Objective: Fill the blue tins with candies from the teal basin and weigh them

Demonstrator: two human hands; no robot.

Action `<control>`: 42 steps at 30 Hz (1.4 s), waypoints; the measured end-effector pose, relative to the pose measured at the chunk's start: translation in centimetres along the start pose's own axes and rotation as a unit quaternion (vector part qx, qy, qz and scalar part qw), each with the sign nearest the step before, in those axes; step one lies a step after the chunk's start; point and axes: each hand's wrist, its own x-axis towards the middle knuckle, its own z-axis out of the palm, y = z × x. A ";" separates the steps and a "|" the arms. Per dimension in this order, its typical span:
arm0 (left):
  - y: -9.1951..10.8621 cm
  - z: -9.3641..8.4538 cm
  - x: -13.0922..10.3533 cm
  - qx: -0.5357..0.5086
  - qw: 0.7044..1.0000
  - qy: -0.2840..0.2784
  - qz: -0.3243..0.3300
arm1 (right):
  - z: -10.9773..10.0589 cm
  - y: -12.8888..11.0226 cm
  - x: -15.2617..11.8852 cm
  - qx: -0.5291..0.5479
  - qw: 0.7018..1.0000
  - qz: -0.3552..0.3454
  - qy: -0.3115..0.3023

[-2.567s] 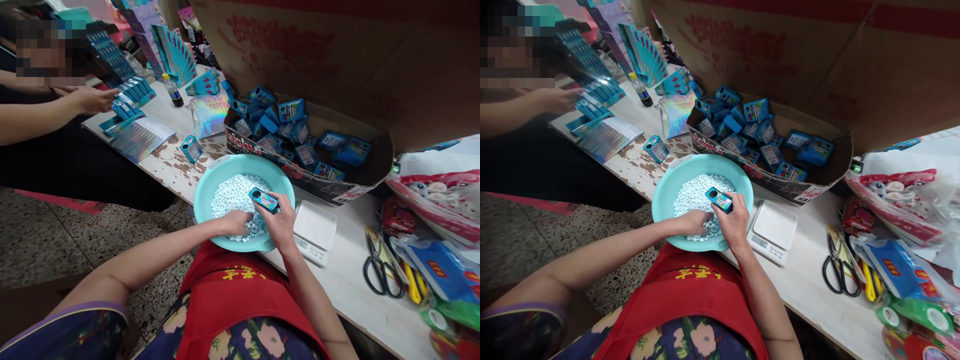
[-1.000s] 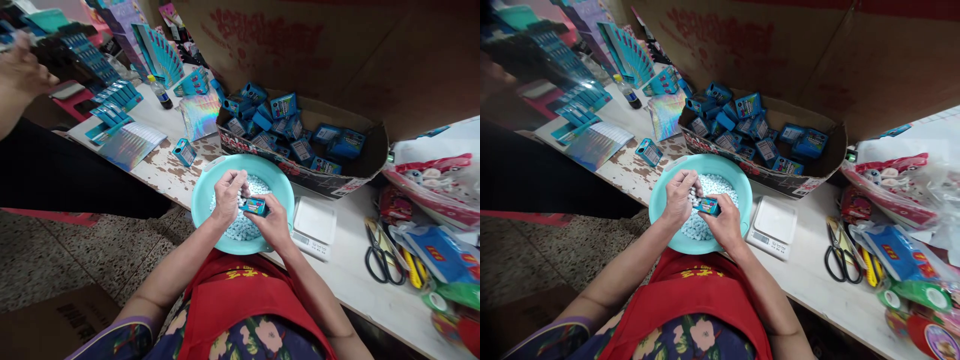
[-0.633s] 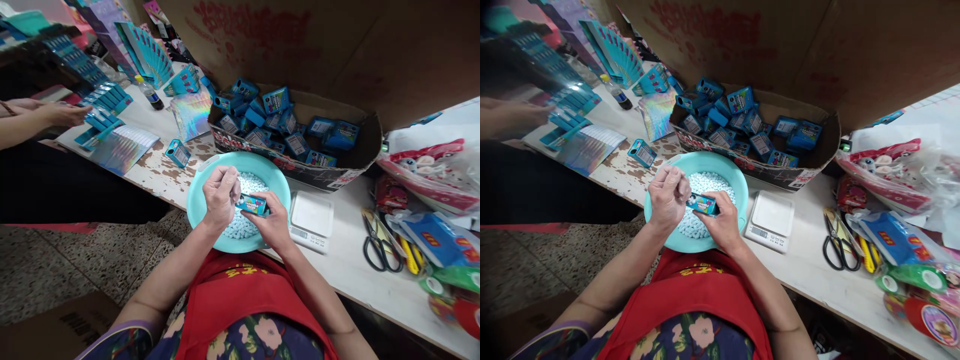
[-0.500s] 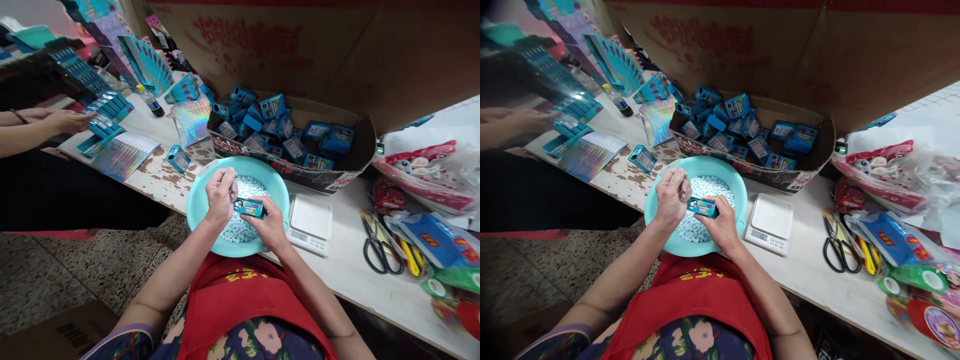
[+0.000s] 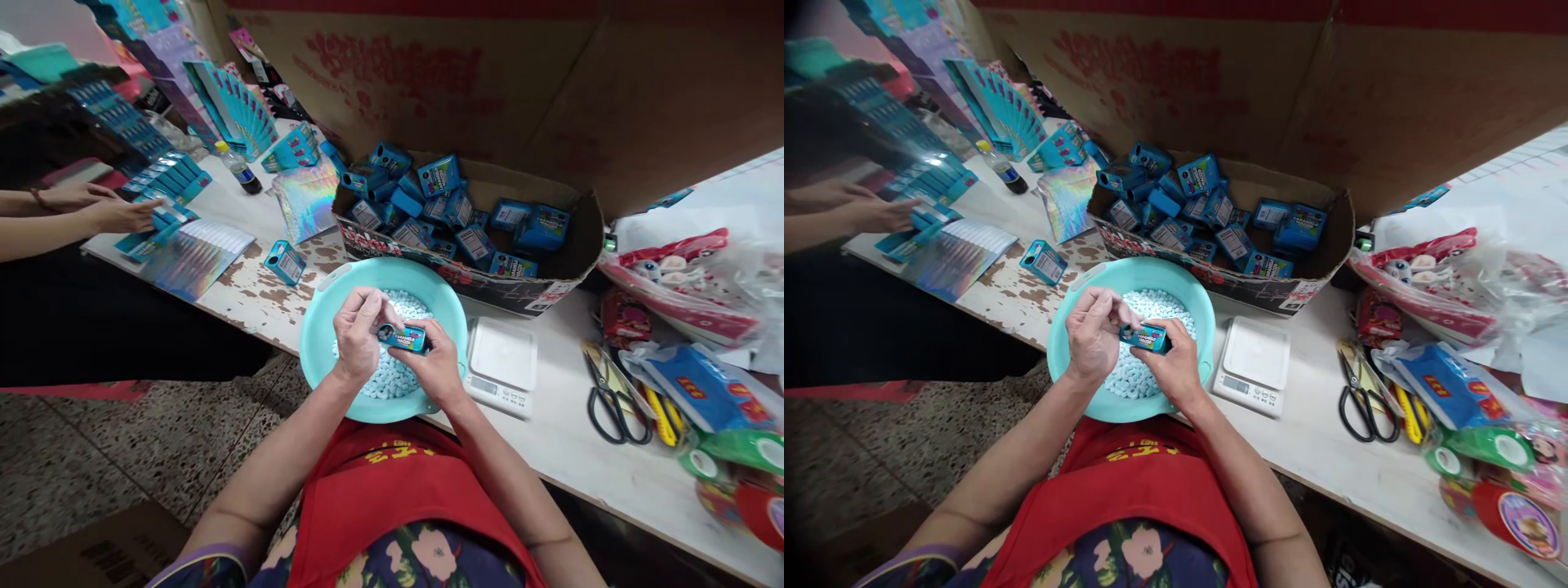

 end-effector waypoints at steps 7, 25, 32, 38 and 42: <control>-0.2 -4.2 0.9 0.249 0.966 -0.056 -0.030 | -6.8 0.5 -0.7 0.165 0.981 0.084 0.053; -3.4 -6.1 -1.9 0.686 0.525 -0.494 -0.097 | -18.1 7.2 -4.0 0.008 0.941 0.004 0.339; -4.1 -6.8 -0.9 0.606 0.591 -0.520 -0.117 | -20.3 7.4 -9.0 -0.013 0.901 0.055 0.431; -1.3 -7.7 1.3 0.414 0.814 -0.318 -0.256 | -21.1 7.7 -11.0 -0.034 0.894 0.080 0.439; -0.6 -7.9 1.8 0.167 0.922 -0.149 -0.317 | -20.8 8.0 -10.0 -0.014 0.907 0.081 0.414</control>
